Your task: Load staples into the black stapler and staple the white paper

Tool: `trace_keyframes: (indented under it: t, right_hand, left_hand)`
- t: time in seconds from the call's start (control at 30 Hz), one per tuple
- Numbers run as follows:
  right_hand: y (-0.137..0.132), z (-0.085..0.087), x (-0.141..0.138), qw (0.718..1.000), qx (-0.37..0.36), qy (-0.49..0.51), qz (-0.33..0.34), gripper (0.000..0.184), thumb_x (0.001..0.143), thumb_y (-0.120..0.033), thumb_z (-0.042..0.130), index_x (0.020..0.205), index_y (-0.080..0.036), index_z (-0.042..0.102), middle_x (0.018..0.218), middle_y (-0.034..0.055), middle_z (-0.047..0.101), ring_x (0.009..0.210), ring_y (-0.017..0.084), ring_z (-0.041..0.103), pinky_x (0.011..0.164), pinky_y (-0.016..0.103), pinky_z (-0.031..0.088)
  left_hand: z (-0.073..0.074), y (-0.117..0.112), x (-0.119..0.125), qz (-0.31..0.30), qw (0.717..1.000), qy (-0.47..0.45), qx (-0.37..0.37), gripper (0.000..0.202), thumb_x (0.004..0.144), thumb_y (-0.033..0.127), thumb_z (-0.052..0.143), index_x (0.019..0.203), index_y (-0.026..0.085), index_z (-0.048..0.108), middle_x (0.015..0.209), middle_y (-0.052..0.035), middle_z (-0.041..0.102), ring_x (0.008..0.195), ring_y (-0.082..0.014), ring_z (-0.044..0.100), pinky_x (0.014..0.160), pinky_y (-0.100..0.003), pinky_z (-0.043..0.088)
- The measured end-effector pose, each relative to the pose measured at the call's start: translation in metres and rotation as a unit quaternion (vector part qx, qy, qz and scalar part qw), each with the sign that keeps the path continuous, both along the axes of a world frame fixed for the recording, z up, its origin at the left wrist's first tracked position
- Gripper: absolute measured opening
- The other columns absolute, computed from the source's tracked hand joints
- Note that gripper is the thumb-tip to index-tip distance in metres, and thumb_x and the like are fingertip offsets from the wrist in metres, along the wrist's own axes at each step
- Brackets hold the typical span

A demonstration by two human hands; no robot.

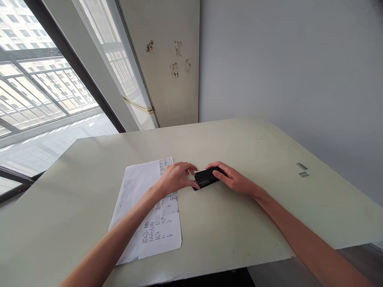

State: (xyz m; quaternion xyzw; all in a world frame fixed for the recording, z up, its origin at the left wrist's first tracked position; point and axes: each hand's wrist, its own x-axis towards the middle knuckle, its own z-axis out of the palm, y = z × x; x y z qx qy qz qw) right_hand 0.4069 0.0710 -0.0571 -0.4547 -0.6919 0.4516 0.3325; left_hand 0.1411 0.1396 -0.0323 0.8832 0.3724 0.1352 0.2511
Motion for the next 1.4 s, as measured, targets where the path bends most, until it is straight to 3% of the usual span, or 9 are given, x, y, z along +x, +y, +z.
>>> trace_keyframes:
  t: [0.1,0.2,0.33,0.53,0.77,0.9,1.03,1.2,1.4]
  right_hand:
    - [-0.001,0.001,0.003,1.000,-0.010,-0.021,0.002,0.035,0.103,-0.053,0.056,0.127,-0.028,0.061,0.122,0.0052,0.068,0.107,0.025,0.063,0.095,0.040,0.051]
    - [-0.002,0.001,0.003,0.999,-0.035,-0.027,-0.010,0.037,0.096,-0.051,0.066,0.126,-0.029,0.061,0.115,0.0036,0.070,0.099,0.024,0.063,0.087,0.037,0.051]
    - [-0.004,0.002,0.001,0.998,-0.054,-0.022,-0.023,0.033,0.095,-0.049,0.068,0.121,-0.029,0.063,0.110,0.0023,0.071,0.097,0.023,0.063,0.086,0.036,0.050]
    - [-0.005,-0.002,0.001,0.998,-0.043,-0.042,-0.036,0.036,0.094,-0.054,0.069,0.119,-0.029,0.064,0.107,0.0021,0.071,0.097,0.024,0.063,0.087,0.037,0.049]
    - [-0.007,-0.009,0.004,0.995,-0.040,-0.075,-0.049,0.044,0.092,-0.062,0.068,0.121,-0.030,0.065,0.107,0.0031,0.070,0.097,0.025,0.062,0.088,0.038,0.049]
    - [-0.009,-0.008,0.001,0.995,-0.037,-0.081,-0.053,0.043,0.092,-0.063,0.067,0.120,-0.030,0.065,0.101,0.0018,0.068,0.093,0.024,0.061,0.086,0.037,0.049]
    - [-0.013,-0.005,0.001,0.995,-0.043,-0.084,-0.041,0.044,0.093,-0.062,0.065,0.122,-0.029,0.063,0.100,0.0027,0.067,0.093,0.024,0.061,0.085,0.037,0.050]
    - [-0.016,-0.005,0.003,0.994,-0.051,-0.088,-0.026,0.044,0.092,-0.060,0.067,0.122,-0.028,0.061,0.107,0.0041,0.068,0.095,0.025,0.062,0.086,0.039,0.051]
    - [-0.022,-0.010,0.002,0.994,-0.049,-0.097,-0.021,0.039,0.092,-0.058,0.068,0.117,-0.028,0.062,0.103,0.0036,0.068,0.090,0.024,0.061,0.081,0.038,0.051]
  left_hand:
    - [-0.001,-0.010,-0.013,-0.008,0.999,-0.010,0.051,0.055,0.086,0.064,0.079,0.125,0.026,0.068,0.115,-0.0042,0.075,0.107,-0.0260,0.068,0.094,-0.039,0.053]
    - [0.001,-0.026,-0.042,-0.001,0.995,-0.010,0.097,0.050,0.097,0.062,0.067,0.132,0.027,0.063,0.130,-0.0056,0.070,0.122,-0.0276,0.063,0.104,-0.045,0.052]
    - [0.000,-0.060,-0.097,0.012,0.990,0.040,0.135,0.042,0.108,0.053,0.053,0.143,0.031,0.057,0.148,-0.0053,0.061,0.140,-0.0287,0.053,0.114,-0.051,0.048]
    - [-0.009,-0.119,-0.152,0.050,0.973,0.104,0.201,0.062,0.108,0.052,0.054,0.164,0.033,0.036,0.168,-0.0050,0.042,0.156,-0.0347,0.038,0.120,-0.059,0.044]
    - [0.004,-0.160,-0.160,0.009,0.984,0.114,0.140,0.075,0.109,0.051,0.051,0.171,0.034,0.013,0.173,-0.0023,0.032,0.160,-0.0324,0.028,0.123,-0.053,0.043]
    - [-0.002,-0.173,-0.158,-0.012,0.983,0.118,0.138,0.091,0.102,0.065,0.055,0.172,0.032,0.006,0.174,-0.0045,0.025,0.161,-0.0363,0.023,0.124,-0.055,0.039]
    - [-0.014,-0.183,-0.156,-0.016,0.980,0.114,0.163,0.101,0.097,0.075,0.054,0.172,0.027,0.006,0.175,-0.0067,0.022,0.161,-0.0372,0.019,0.127,-0.055,0.033]
    - [-0.016,-0.192,-0.155,-0.021,0.977,0.111,0.179,0.109,0.091,0.080,0.057,0.172,0.025,0.012,0.174,-0.0085,0.027,0.161,-0.0388,0.022,0.127,-0.056,0.033]
    - [-0.017,-0.200,-0.155,-0.020,0.971,0.125,0.201,0.091,0.100,0.063,0.060,0.172,0.026,0.017,0.171,-0.0055,0.033,0.159,-0.0360,0.029,0.121,-0.054,0.045]
